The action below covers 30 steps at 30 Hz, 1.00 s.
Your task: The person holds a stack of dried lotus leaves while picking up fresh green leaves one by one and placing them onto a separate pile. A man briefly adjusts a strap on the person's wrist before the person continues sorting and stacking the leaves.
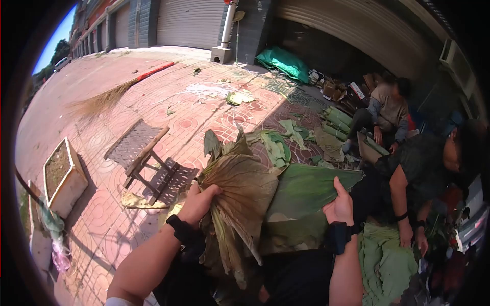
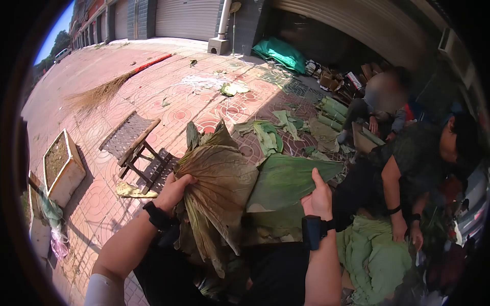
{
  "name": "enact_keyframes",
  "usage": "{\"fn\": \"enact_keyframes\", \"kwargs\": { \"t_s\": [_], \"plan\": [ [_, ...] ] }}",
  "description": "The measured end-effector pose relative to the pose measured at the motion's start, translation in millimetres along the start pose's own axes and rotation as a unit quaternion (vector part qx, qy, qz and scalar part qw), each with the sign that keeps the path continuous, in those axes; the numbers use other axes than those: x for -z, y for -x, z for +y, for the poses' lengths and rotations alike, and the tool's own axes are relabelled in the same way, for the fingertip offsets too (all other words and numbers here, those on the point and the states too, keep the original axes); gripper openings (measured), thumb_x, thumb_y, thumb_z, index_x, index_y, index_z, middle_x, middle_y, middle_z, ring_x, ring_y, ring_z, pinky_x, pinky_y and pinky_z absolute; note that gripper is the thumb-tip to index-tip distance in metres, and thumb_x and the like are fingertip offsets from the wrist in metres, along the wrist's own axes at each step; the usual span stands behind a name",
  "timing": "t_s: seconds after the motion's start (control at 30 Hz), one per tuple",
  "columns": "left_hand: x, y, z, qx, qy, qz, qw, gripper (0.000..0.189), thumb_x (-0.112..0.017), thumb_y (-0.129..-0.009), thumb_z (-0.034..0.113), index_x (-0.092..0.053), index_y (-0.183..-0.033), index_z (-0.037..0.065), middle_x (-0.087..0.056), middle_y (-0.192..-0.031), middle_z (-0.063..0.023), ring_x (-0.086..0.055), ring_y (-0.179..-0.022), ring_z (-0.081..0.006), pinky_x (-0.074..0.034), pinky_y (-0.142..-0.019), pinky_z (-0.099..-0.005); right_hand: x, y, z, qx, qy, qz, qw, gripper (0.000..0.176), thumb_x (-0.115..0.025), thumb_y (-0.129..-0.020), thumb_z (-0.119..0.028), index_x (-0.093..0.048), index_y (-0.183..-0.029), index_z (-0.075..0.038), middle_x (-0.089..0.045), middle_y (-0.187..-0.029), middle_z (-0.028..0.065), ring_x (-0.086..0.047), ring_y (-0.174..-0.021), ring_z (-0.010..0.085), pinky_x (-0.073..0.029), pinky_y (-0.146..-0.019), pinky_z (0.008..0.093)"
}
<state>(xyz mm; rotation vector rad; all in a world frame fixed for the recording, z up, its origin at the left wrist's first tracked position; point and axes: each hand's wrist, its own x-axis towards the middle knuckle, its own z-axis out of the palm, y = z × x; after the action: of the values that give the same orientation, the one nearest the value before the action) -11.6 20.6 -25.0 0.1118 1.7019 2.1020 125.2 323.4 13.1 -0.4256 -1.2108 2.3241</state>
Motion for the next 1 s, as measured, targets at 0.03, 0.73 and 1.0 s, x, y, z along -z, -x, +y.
{"fn": "enact_keyframes", "kwargs": {
  "t_s": [0.03,0.73,1.0],
  "plan": [
    [-2.7,3.5,4.3,-0.001,0.003,0.005,1.0,0.022,-0.056,-0.08,0.01,-0.055,-0.099,-0.002,-0.062,-0.086,-0.007,-0.059,-0.073,-0.0159,-0.05,-0.066,-0.0292,11.6,5.7,-11.8,0.02,0.001,0.017,1.0,0.03,-0.05,-0.094,-0.021,-0.054,-0.112,0.003,-0.06,-0.11,0.013,-0.061,-0.097,0.0252,-0.05,-0.083,0.0396],
    [1.6,-29.6,-31.6,-0.046,-0.011,0.038,0.998,0.02,-0.055,-0.079,0.02,-0.055,-0.09,0.003,-0.058,-0.078,-0.0056,-0.058,-0.066,-0.0174,-0.051,-0.061,-0.0304,260.6,240.3,-105.0,0.206,-0.073,0.354,0.909,0.026,-0.056,-0.092,-0.026,-0.054,-0.111,-0.009,-0.063,-0.105,0.0017,-0.062,-0.091,0.0149,-0.046,-0.066,0.0274],
    [4.1,-26.5,-24.9,-0.031,-0.035,0.012,0.999,0.033,-0.058,-0.078,0.022,-0.052,-0.103,0.002,-0.056,-0.091,-0.0067,-0.056,-0.082,-0.0183,-0.047,-0.074,-0.0323,291.4,247.9,-118.8,0.227,-0.079,0.371,0.897,0.027,-0.053,-0.093,-0.021,-0.049,-0.116,-0.008,-0.056,-0.114,0.0039,-0.055,-0.104,0.0186,-0.044,-0.087,0.0343]
  ]
}}
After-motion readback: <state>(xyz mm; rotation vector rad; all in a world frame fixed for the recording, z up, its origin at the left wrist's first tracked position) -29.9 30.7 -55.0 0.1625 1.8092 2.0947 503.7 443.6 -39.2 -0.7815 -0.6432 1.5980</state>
